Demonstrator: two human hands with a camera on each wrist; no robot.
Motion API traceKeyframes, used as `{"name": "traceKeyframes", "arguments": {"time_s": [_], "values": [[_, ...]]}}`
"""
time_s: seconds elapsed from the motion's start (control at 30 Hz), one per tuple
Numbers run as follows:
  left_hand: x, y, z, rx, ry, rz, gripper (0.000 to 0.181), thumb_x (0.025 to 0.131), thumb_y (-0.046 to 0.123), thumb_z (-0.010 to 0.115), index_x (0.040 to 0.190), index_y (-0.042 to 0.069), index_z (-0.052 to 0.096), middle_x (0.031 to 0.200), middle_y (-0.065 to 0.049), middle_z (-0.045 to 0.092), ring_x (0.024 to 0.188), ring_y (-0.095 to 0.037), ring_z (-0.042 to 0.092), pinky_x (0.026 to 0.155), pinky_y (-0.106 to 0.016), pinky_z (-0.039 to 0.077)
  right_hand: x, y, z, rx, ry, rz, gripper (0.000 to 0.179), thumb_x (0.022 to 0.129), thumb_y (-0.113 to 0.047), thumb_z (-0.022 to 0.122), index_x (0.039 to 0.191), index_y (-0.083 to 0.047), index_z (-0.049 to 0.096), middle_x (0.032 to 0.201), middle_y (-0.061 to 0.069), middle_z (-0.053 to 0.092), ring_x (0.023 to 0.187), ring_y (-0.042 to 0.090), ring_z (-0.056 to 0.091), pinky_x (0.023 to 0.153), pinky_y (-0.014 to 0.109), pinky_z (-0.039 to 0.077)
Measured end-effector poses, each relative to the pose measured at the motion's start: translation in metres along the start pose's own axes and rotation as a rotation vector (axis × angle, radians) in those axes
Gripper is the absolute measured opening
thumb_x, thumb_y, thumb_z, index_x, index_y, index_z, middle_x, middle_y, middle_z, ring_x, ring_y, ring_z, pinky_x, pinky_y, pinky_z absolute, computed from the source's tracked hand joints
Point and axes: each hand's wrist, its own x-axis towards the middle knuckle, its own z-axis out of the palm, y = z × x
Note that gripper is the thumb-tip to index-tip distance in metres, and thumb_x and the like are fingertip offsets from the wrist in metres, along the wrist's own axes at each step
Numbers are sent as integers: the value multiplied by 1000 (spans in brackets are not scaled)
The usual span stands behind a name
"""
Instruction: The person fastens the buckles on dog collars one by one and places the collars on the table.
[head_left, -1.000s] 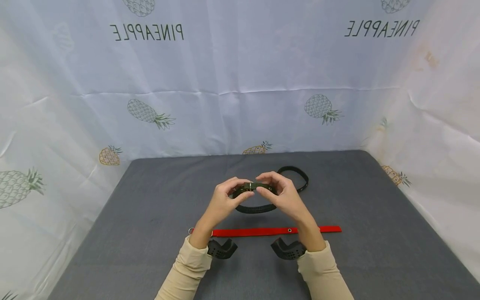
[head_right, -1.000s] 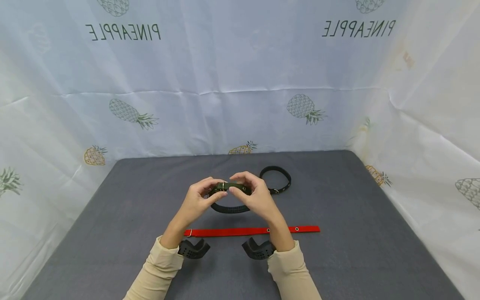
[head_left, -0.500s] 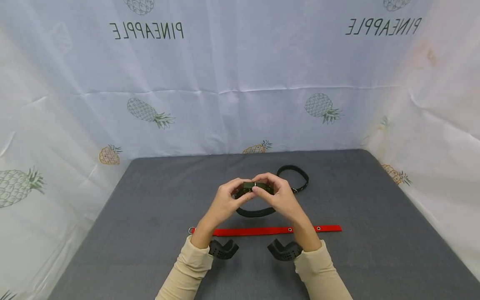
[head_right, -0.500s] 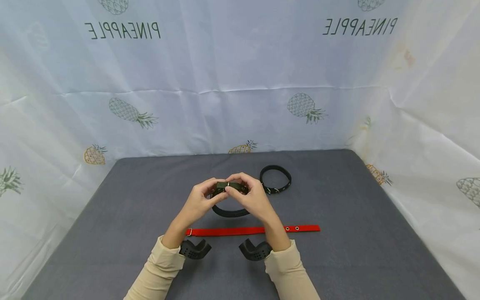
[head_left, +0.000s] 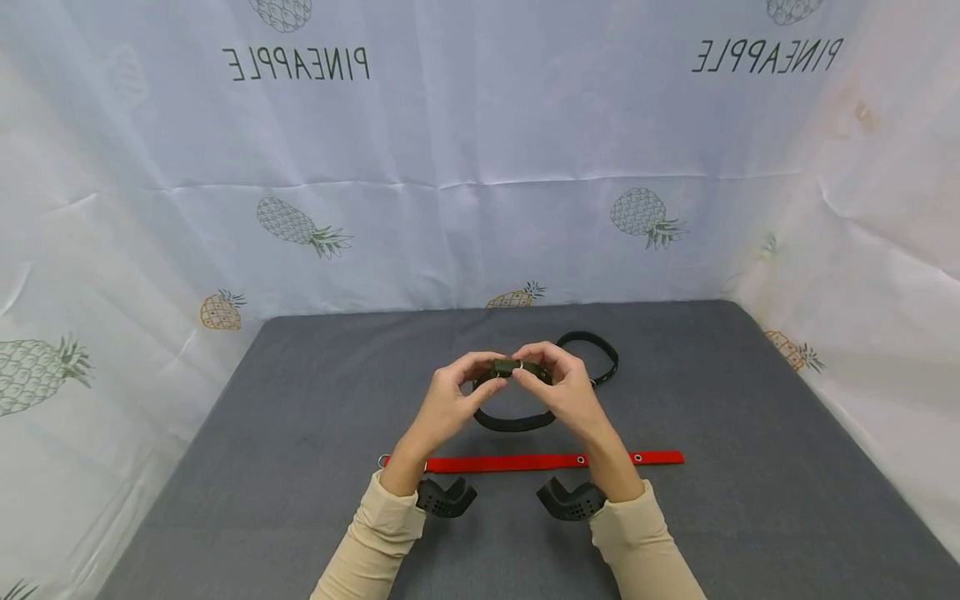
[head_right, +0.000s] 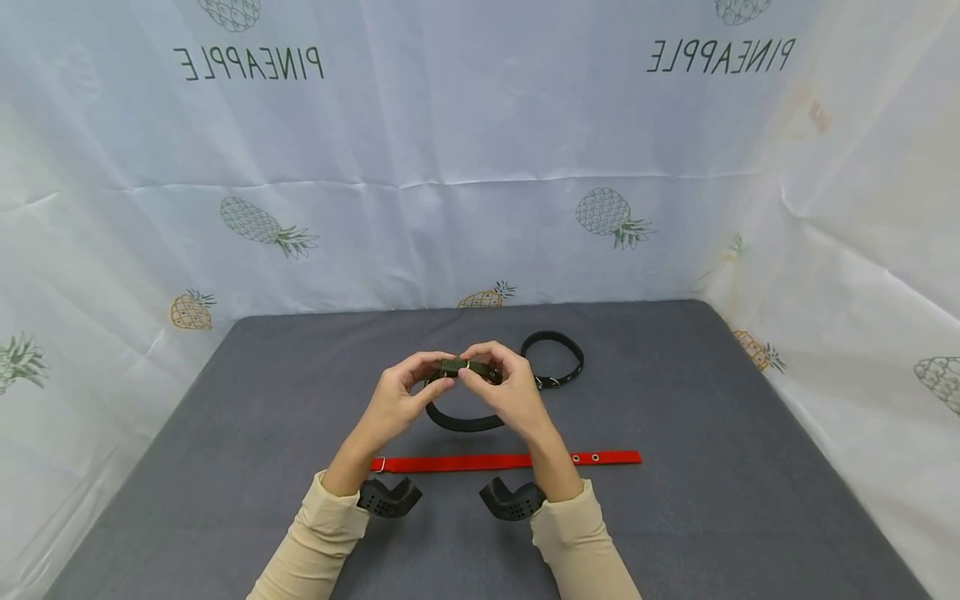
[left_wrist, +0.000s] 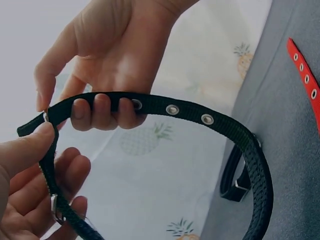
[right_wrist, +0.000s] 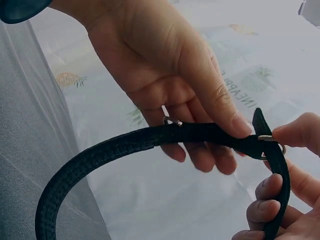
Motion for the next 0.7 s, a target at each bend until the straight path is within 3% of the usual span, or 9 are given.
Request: {"name": "traceKeyframes", "arguments": {"time_s": [0.2, 0.43, 0.7], "values": [[1, -1, 1, -23, 58, 59, 31, 87, 6, 68, 117, 1, 63, 110, -18, 69, 100, -29, 69, 90, -31, 56, 0, 2, -1, 21, 11, -29, 21, 90, 0, 61, 110, 7, 60, 86, -16, 59, 77, 3, 51, 71, 21, 42], [1, -2, 1, -36, 112, 127, 30, 85, 2, 69, 114, -2, 63, 108, -21, 70, 98, -30, 69, 83, -30, 58, -1, 0, -1, 1, 2, 1, 21, 90, -1, 61, 110, 5, 60, 89, -15, 60, 80, 3, 53, 72, 21, 43], [1, 0, 1, 5, 110, 186, 30, 82, -1, 70, 111, -3, 64, 102, -21, 73, 92, -29, 71, 78, -26, 58, -2, -2, -1, -53, -27, -1, 18, 90, -1, 59, 107, 2, 60, 95, 19, 65, 72, 5, 48, 65, 21, 42]]}}
